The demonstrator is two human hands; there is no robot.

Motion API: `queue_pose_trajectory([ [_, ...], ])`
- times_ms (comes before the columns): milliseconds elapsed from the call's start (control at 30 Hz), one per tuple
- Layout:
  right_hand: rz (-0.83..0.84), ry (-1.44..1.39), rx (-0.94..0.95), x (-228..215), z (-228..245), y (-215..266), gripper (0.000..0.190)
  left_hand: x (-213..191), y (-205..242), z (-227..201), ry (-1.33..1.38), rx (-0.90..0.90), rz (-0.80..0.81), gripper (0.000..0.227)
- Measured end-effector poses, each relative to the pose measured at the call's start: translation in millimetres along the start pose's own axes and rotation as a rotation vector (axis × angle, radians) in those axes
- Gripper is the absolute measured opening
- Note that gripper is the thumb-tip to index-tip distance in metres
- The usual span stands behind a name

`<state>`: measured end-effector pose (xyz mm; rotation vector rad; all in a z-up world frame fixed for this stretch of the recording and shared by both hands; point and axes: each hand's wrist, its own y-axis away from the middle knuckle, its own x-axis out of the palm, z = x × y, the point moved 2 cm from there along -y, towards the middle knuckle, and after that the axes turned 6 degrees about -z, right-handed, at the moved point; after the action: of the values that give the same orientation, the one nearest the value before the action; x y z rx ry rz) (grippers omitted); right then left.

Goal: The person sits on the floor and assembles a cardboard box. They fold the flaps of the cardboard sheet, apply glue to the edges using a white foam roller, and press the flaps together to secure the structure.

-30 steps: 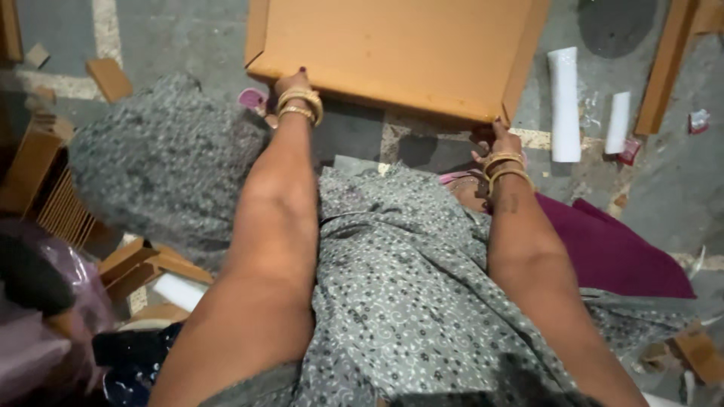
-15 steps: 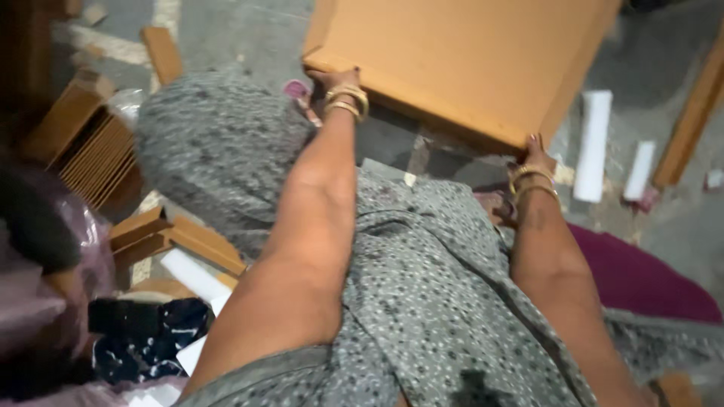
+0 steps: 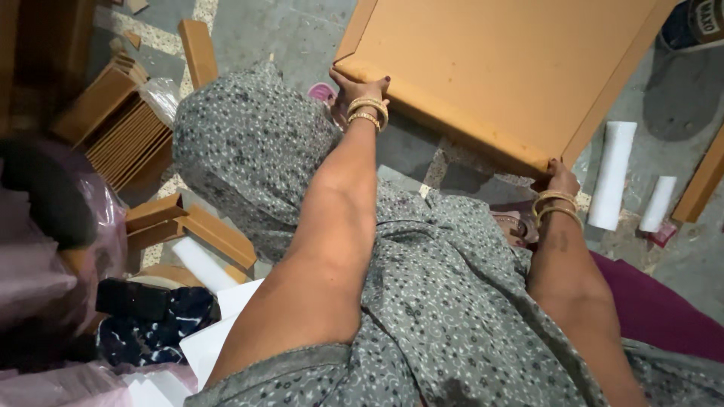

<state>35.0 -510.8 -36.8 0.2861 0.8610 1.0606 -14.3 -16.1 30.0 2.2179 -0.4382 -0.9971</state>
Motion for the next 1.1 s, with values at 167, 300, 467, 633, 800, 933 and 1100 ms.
queue_pose_trajectory([
  [167,0.068,-0.006,-0.030,-2.0,0.1,-6.1,0.043,3.4,-4.9,-1.6,-0.100,0.011,-0.054,0.134],
  [300,-0.011,0.286,-0.181,-1.1,-1.3,-9.8,0.046,8.7,-9.9,1.8,-0.023,-0.062,0.050,0.134],
  [467,0.238,0.080,-0.330,-12.5,-13.1,3.5,0.042,31.8,-63.0,37.0,-0.300,0.202,-0.044,0.147],
  [633,0.072,0.117,-0.401,-12.8,-13.9,30.9,0.059,30.0,-60.9,49.0,0.136,0.183,0.020,0.139],
  [800,0.006,0.094,-0.427,-5.7,-24.4,25.9,0.058,19.3,-46.4,36.5,0.204,0.122,0.064,0.137],
  [933,-0.023,0.101,-0.593,-5.5,-31.6,23.0,0.063,15.6,-40.1,27.9,0.156,0.108,0.030,0.139],
  [1100,0.048,0.081,-0.421,-10.5,-26.1,18.0,0.068,18.4,-29.1,26.0,0.080,0.068,0.005,0.142],
])
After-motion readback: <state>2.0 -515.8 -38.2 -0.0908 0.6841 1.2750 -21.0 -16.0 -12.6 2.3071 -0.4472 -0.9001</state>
